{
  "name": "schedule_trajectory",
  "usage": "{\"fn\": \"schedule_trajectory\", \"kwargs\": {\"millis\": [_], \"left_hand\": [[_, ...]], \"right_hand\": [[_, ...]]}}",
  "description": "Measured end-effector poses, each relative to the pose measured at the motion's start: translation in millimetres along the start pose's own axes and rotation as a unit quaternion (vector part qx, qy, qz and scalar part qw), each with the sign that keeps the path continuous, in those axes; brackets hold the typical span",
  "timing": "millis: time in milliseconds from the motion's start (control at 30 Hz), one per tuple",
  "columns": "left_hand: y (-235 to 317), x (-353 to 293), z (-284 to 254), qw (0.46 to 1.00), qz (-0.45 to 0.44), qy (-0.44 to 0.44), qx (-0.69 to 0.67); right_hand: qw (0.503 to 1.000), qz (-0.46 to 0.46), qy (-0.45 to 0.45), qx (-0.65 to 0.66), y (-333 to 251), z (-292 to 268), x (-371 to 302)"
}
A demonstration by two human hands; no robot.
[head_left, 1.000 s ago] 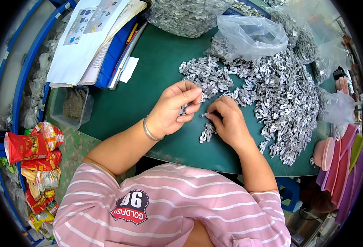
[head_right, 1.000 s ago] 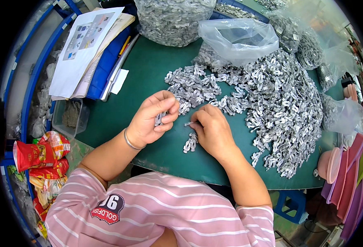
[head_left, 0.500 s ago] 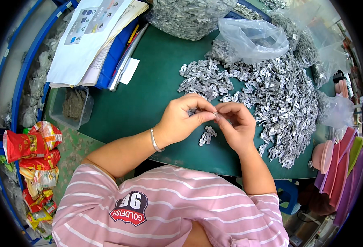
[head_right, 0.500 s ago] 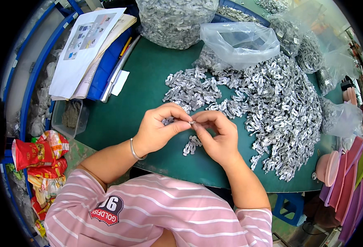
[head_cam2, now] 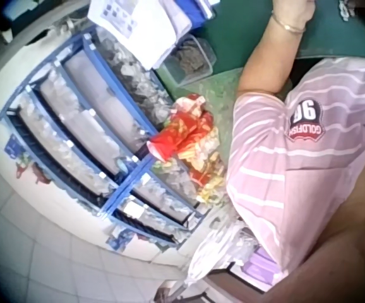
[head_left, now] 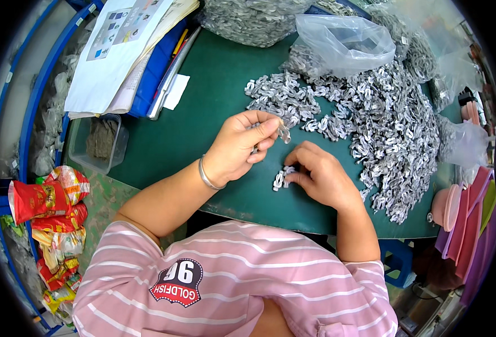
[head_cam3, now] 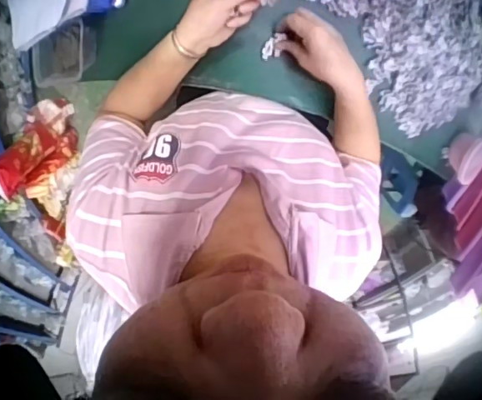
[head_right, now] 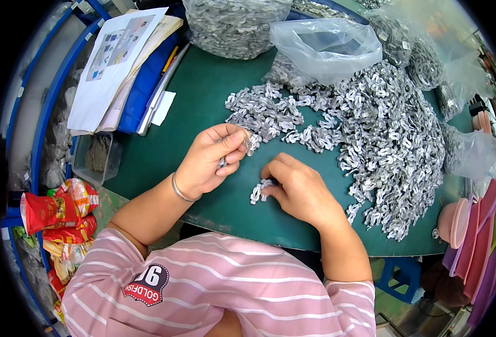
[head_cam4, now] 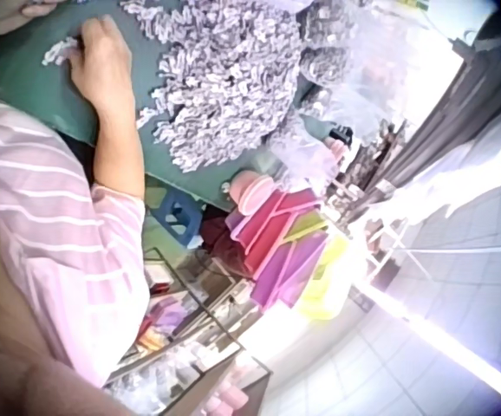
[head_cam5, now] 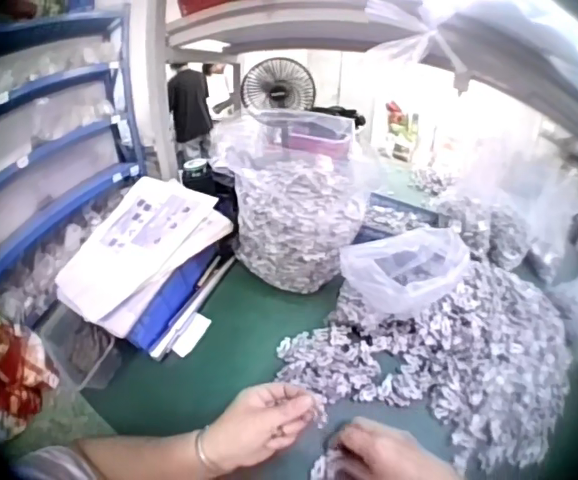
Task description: The person sorts small metal components from a large pile on a table, picking them up and placing them into different bags and containers.
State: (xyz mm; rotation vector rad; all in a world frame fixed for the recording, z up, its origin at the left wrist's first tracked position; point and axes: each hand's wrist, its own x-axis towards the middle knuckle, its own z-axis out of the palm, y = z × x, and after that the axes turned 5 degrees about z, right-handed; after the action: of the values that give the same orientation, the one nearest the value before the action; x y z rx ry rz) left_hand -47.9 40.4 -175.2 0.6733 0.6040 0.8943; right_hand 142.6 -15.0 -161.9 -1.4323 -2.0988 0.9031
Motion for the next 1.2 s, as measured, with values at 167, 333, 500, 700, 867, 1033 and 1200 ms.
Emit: {"fn": "schedule_trajectory", "kwargs": {"millis": [167,333,500,700,867,1033,1200], "left_hand": [[3.9,1.5,0.1,0.995,-0.036,-0.005,-0.088],[2.1,1.2,-0.7,0.999,-0.041,-0.022,-0.009],[-2.6,-3.3,4.6,0.988,-0.068,-0.04,0.134],[-3.1,-4.8,8.5,0.975,-0.073,-0.048,0.204],[-14.3,-1.2,5.4,0.864,0.263,-0.051,0.427],[-15.0,-3.4,8.3,0.852,0.248,-0.035,0.459],[-14.3,-4.3,8.5,0.831,0.265,-0.02,0.488]], "right_hand": [[0.987,0.086,0.068,0.117,7.1,0.7,2.8],[0.948,0.048,0.121,0.292,12.0,2.5,2.3],[0.942,-0.049,0.198,0.265,10.1,8.8,1.4],[0.961,-0.167,0.204,0.086,5.3,3.8,6.3],[0.973,-0.053,0.176,0.138,1.9,-3.5,5.5],[0.998,-0.051,0.016,-0.02,9.2,-4.6,2.1],[0.994,0.066,-0.006,0.083,8.3,-3.6,1.8]]}}
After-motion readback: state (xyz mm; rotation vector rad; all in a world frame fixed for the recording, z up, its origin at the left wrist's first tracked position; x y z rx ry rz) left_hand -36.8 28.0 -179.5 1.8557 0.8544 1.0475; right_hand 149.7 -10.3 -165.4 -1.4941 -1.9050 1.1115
